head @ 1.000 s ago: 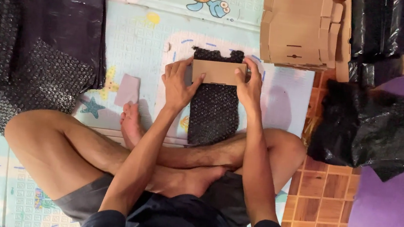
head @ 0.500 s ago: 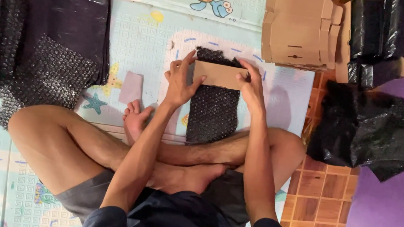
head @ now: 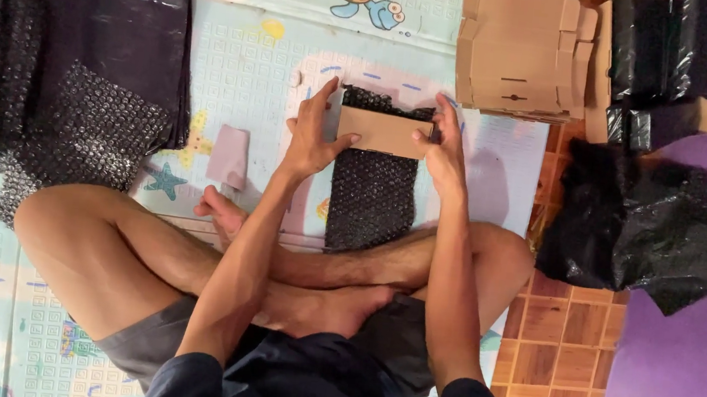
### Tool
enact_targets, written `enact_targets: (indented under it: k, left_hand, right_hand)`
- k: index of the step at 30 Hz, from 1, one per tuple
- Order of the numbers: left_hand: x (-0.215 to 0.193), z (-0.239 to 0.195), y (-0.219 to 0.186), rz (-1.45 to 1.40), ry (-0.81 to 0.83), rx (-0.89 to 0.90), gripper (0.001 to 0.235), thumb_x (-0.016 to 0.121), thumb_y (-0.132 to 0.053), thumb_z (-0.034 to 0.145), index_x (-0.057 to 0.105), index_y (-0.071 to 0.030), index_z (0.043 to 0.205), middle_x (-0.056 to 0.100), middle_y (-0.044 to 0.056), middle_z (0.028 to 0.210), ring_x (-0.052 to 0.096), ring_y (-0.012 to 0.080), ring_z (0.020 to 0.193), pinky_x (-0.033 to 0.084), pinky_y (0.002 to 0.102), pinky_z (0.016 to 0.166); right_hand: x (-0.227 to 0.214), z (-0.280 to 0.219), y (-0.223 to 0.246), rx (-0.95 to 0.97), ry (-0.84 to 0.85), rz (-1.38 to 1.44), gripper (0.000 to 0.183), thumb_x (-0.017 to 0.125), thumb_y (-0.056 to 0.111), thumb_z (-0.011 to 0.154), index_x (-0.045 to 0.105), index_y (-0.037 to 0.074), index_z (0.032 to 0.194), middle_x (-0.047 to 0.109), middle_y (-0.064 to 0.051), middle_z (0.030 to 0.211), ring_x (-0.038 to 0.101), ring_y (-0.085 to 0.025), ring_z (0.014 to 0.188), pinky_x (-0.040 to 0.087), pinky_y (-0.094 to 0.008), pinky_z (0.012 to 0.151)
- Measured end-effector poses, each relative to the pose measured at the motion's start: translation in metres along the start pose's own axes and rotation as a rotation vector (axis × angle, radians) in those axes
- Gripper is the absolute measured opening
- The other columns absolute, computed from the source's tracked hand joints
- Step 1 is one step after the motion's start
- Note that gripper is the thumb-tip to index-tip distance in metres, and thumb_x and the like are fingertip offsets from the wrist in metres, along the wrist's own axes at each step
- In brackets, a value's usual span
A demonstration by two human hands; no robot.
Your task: A person packages a pair of sunglasses by placing them in a box, wrapping the box in bubble wrap, and putting it into a shipping bag.
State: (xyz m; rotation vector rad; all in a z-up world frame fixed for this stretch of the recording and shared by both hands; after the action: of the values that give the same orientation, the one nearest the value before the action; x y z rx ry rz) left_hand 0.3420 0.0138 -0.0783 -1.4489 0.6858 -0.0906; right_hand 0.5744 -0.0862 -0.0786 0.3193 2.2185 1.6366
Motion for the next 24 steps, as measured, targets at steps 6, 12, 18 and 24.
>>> enact_targets:
  k: [6,12,18,24]
  left_hand:
    - [-0.006,0.002,-0.007,-0.126,0.092,0.036,0.115,0.097,-0.015,0.074,0.024,-0.016,0.163,0.058,0.017,0.141,0.054,0.0328,0.128,0.033,0.046,0.118]
    - [0.006,0.013,0.029,-0.167,0.117,0.065,0.108,0.103,-0.025,0.065,0.045,-0.018,0.157,0.056,0.012,0.121,0.055,0.0262,0.122,0.035,0.044,0.119]
    - [-0.004,0.010,0.000,-0.004,0.138,0.152,0.061,0.099,-0.039,0.068,0.076,-0.023,0.122,0.063,0.006,0.123,0.059,0.0228,0.121,0.045,0.039,0.108]
    - [0.003,0.000,-0.012,0.386,0.185,0.366,0.061,0.070,-0.051,0.095,0.061,-0.015,0.143,0.063,0.008,0.144,0.051,0.0218,0.142,0.032,0.054,0.112]
  right_hand:
    - [0.003,-0.009,0.025,-0.036,0.028,0.065,0.040,0.073,-0.002,0.087,0.071,0.013,0.124,0.063,-0.009,0.127,0.049,-0.015,0.104,0.036,-0.026,0.098]
    - [0.000,-0.009,0.022,-0.053,-0.043,0.029,0.033,0.079,0.000,0.083,0.078,0.013,0.114,0.068,-0.006,0.114,0.042,-0.009,0.085,0.039,-0.021,0.078]
    - [-0.001,-0.004,0.006,-0.094,-0.077,-0.001,0.029,0.079,0.004,0.088,0.078,0.013,0.115,0.070,-0.014,0.119,0.058,-0.021,0.108,0.047,-0.031,0.100]
    - [-0.005,0.000,0.005,-0.333,-0.127,-0.301,0.027,0.086,0.021,0.089,0.080,0.017,0.116,0.074,-0.010,0.120,0.068,-0.027,0.116,0.052,-0.033,0.098]
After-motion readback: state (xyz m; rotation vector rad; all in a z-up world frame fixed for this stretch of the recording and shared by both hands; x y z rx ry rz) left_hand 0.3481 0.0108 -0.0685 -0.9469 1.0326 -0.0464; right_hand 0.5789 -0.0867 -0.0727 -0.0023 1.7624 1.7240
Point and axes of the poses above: each hand's wrist, its own z-axis towards the middle knuckle, its own x-axis out of the palm, y = z × x, the point moved 7 cm from there along z, towards the middle knuckle
